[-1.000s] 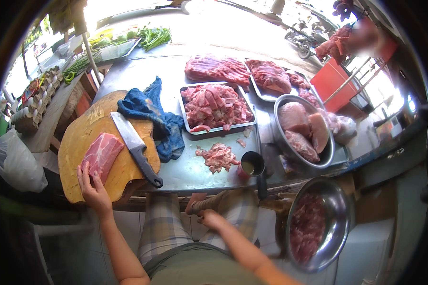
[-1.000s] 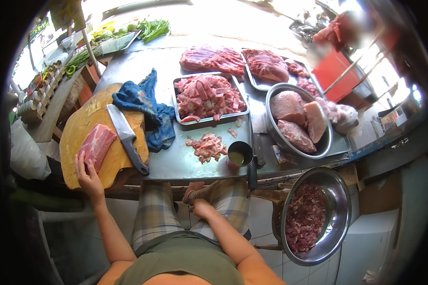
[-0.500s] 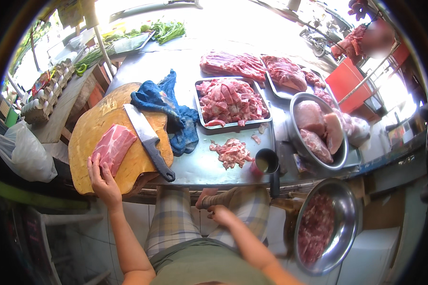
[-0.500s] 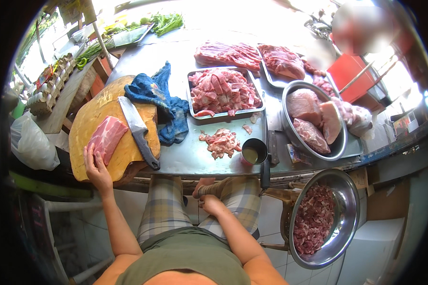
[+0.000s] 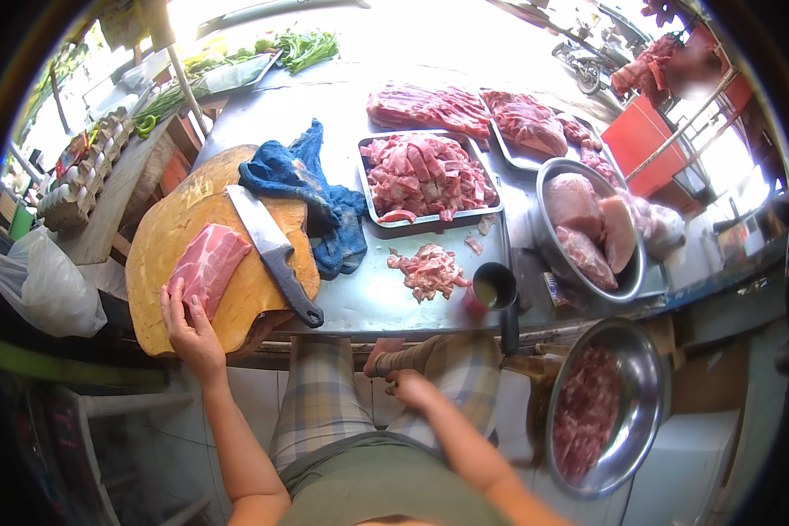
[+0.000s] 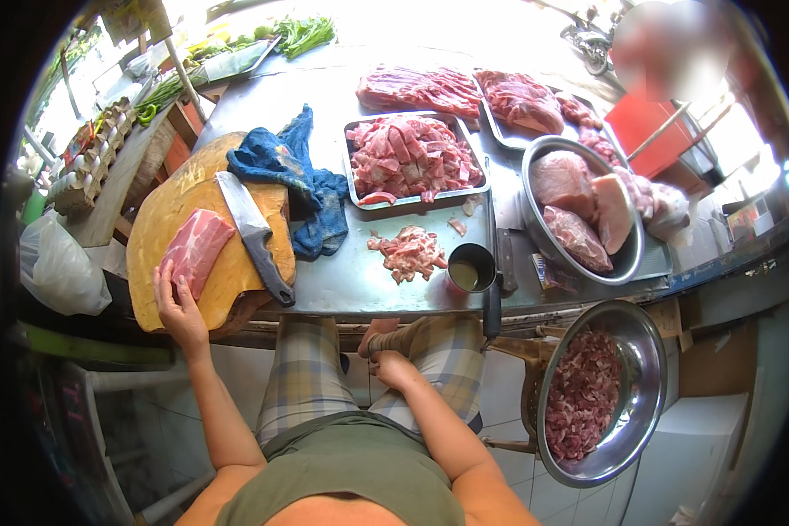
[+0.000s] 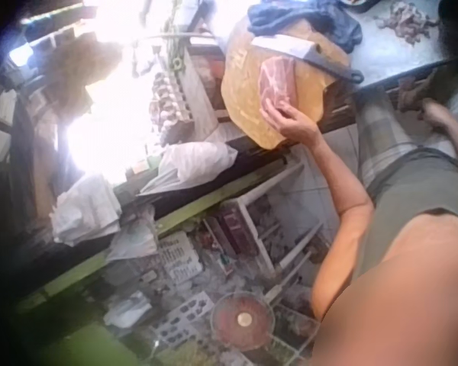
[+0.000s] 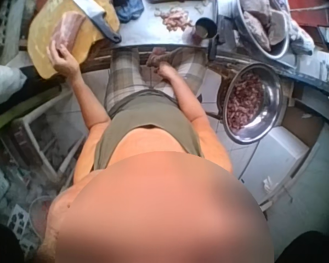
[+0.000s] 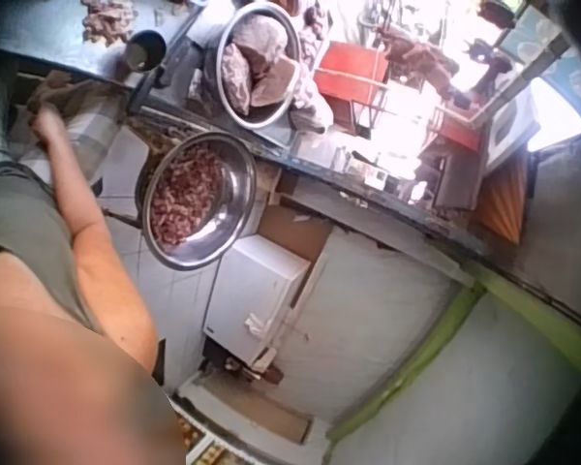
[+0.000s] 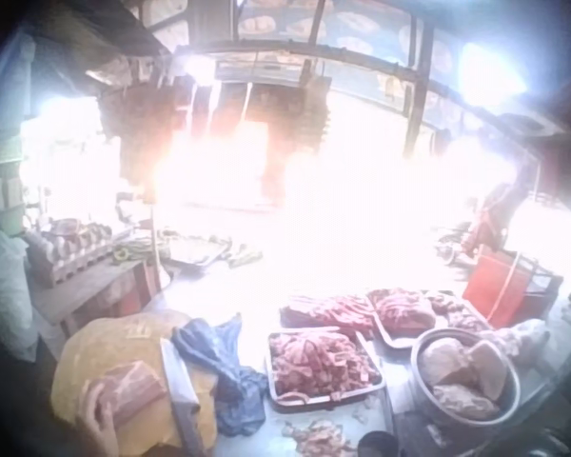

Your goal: The person holds a piece of pork on a wooden cutting board and uses a cleaver to slice it into smaller pieces. The person occasionally wipes the blade with a cloth and repositions the meat while continuing to cut.

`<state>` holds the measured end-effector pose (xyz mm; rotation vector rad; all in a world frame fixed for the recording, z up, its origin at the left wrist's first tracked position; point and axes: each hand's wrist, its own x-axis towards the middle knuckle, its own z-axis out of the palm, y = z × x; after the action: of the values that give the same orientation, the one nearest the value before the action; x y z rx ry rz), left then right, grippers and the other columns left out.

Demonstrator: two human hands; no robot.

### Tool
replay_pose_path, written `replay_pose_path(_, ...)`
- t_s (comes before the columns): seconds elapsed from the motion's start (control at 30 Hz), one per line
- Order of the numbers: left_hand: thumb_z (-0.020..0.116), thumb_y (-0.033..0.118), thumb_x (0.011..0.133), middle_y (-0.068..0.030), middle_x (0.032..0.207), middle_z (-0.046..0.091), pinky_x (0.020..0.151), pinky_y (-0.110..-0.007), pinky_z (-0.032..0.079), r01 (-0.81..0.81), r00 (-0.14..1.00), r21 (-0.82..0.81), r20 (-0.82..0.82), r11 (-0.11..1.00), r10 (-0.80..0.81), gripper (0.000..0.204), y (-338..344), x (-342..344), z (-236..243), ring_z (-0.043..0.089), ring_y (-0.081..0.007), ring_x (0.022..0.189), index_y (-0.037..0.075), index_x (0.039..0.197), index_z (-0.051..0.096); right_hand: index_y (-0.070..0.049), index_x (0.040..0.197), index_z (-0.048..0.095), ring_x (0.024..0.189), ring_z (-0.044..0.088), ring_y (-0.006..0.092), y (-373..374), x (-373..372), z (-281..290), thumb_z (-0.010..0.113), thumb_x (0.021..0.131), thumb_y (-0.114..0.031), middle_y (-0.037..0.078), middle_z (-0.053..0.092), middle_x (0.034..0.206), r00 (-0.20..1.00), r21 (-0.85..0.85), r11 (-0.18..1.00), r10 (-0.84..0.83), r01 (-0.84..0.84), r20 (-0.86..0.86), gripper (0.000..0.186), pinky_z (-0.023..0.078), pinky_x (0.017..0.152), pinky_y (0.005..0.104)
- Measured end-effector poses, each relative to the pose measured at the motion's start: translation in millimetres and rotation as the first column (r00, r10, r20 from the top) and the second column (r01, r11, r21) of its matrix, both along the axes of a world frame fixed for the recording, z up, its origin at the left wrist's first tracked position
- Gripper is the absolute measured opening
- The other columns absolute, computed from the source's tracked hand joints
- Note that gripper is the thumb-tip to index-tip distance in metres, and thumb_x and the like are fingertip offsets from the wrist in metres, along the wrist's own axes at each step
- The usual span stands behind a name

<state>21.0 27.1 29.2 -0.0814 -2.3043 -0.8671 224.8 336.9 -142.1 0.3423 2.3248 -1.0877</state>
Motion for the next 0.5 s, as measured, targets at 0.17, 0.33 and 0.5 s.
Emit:
replay_pose_path(0.17, 0.055, 0.010, 0.099, -0.0257, 0.139, 0.055, 0.110, -0.044, 0.038, 0.001, 1.000, 0.024, -0.007, 1.000, -0.001, 0.031, 1.2, -1.3, 0.3, 0.050, -0.0392, 0.132, 0.000, 0.127, 0.063, 0.000, 0.116, 0.069, 0.099, 0.068, 0.0371, 0.5, -0.4, 0.2, 0.071, 0.084, -0.023, 0.024, 0.071, 0.105, 1.000, 0.003, 1.000, 0.009, -0.009, -0.013, 0.040, 0.052, 0.088, 0.0409)
replay_pose_path(0.33, 0.055, 0.011, 0.100, -0.0257, 0.138, 0.055, 0.109, -0.045, 0.038, 0.008, 1.000, 0.014, -0.016, 1.000, -0.008, 0.031, -0.2, -1.9, -1.0, 0.050, -0.0396, 0.131, -0.001, 0.127, 0.063, 0.000, 0.116, 0.070, 0.100, 0.068, 0.0376, -0.1, 0.8, 1.7, 0.072, 0.084, -0.023, 0.025, 0.070, 0.106, 1.000, -0.003, 1.000, 0.005, -0.005, -0.006, 0.039, 0.052, 0.089, 0.0410)
replay_pose_path(0.5, 0.055, 0.011, 0.100, -0.0256, 0.138, 0.056, 0.109, -0.044, 0.038, 0.008, 1.000, 0.008, -0.022, 1.000, -0.007, 0.030, -1.0, -2.9, -3.1, 0.050, -0.0397, 0.131, -0.001, 0.127, 0.063, 0.000, 0.115, 0.070, 0.101, 0.068, 0.0372, 0.7, -0.8, 2.6, 0.072, 0.084, -0.023, 0.025, 0.070, 0.107, 1.000, 0.005, 1.000, 0.022, -0.021, -0.018, 0.039, 0.052, 0.090, 0.0408)
